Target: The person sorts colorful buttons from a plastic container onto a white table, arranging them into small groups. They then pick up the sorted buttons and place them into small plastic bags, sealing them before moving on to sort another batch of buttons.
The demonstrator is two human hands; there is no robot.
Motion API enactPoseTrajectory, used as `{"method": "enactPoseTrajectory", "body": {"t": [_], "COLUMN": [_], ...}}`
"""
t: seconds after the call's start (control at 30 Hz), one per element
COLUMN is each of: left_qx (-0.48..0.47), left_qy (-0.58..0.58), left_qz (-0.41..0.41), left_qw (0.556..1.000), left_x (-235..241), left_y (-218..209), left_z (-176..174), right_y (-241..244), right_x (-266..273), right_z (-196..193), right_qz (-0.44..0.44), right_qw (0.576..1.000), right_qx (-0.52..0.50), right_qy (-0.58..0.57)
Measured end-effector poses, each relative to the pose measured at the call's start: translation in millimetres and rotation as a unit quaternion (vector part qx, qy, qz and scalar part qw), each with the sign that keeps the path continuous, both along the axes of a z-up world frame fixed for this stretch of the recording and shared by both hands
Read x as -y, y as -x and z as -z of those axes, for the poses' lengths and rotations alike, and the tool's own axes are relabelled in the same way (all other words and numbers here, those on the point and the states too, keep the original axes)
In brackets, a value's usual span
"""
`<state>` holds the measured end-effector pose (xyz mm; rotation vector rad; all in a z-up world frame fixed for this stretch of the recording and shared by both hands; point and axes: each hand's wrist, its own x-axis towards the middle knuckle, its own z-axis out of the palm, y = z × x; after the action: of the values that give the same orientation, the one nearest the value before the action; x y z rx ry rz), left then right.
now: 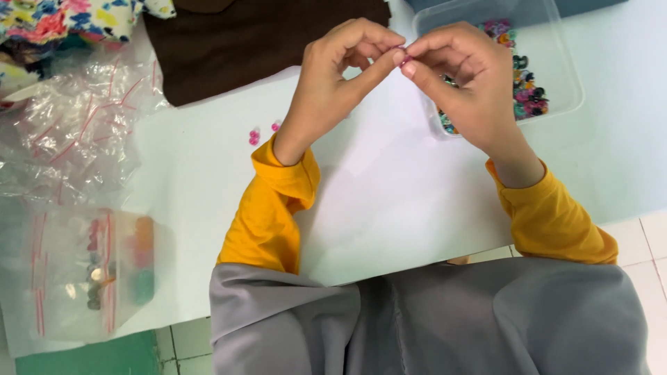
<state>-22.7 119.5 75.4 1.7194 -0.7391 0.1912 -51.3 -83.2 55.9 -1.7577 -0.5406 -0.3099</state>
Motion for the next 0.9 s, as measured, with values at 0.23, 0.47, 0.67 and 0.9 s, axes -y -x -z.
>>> {"method": "enactPoseTrajectory", "body": {"t": [0.23,0.47,0.67,0.9], "left_qx": [-0.052,-0.107,-0.11,-0.089], "left_qy": [-0.02,-0.072,-0.154,-0.229], "left_qz": [-0.069,-0.159,-0.224,-0.235], "left_qw": [0.996,0.979,0.956,0.94], "left_x": [-104.8,-182.6,-233.3,-246.8], "left_y": [36.1,58.6,61.3,64.2], "left_z": [9.9,33.2,85.8,116.1], "right_y": [-1.7,-12.2,-37.4,-49.5], "right_x": [-99.0,-175.6,-223.2,-258.7], "right_z": [-5.8,14.8,55.5,91.9], "right_qz": [-0.127,-0.16,-0.161,-0.168], "right_qw": [0.991,0.981,0.944,0.854], "right_qx": [-0.03,0.015,0.116,0.169], "right_qy": [0.035,0.107,0.264,0.462]}}
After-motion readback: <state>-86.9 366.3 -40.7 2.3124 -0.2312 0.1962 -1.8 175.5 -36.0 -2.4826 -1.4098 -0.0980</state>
